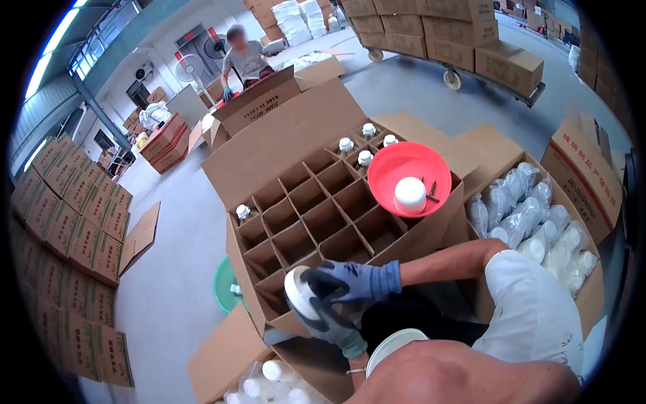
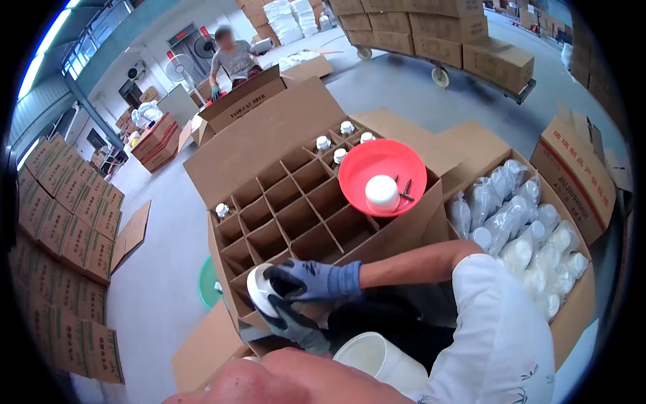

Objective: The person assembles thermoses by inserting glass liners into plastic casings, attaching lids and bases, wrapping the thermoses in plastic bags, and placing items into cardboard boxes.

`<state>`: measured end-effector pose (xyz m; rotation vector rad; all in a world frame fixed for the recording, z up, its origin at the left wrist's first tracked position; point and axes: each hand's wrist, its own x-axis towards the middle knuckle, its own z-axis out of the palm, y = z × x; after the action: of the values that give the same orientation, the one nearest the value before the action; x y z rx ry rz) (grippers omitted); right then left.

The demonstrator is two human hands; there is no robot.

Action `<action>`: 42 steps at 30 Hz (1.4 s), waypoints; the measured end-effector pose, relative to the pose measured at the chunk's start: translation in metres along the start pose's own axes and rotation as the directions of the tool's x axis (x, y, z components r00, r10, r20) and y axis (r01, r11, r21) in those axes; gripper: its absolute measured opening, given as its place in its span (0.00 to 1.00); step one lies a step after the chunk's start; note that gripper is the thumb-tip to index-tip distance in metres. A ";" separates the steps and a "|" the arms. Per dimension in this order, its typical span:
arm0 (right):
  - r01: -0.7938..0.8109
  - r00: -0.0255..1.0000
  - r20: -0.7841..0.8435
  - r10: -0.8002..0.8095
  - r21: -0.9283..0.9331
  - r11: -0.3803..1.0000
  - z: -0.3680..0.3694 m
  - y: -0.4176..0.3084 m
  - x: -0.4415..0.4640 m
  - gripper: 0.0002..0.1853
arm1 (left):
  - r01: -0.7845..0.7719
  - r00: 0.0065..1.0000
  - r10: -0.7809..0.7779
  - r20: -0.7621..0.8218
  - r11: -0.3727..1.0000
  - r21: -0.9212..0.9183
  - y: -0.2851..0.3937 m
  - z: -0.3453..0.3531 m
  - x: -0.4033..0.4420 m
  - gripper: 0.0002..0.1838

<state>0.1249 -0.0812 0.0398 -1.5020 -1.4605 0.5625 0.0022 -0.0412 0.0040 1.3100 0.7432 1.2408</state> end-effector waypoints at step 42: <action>-0.231 0.972 -0.151 0.180 -0.762 0.605 0.011 0.224 0.423 0.21 | -0.352 0.877 0.148 0.458 0.847 0.399 -0.030 -0.026 0.096 0.21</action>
<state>0.3102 0.3535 -0.0383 -2.3706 -1.5755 -0.0431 0.0088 0.0612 -0.0068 2.0613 0.5904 0.9556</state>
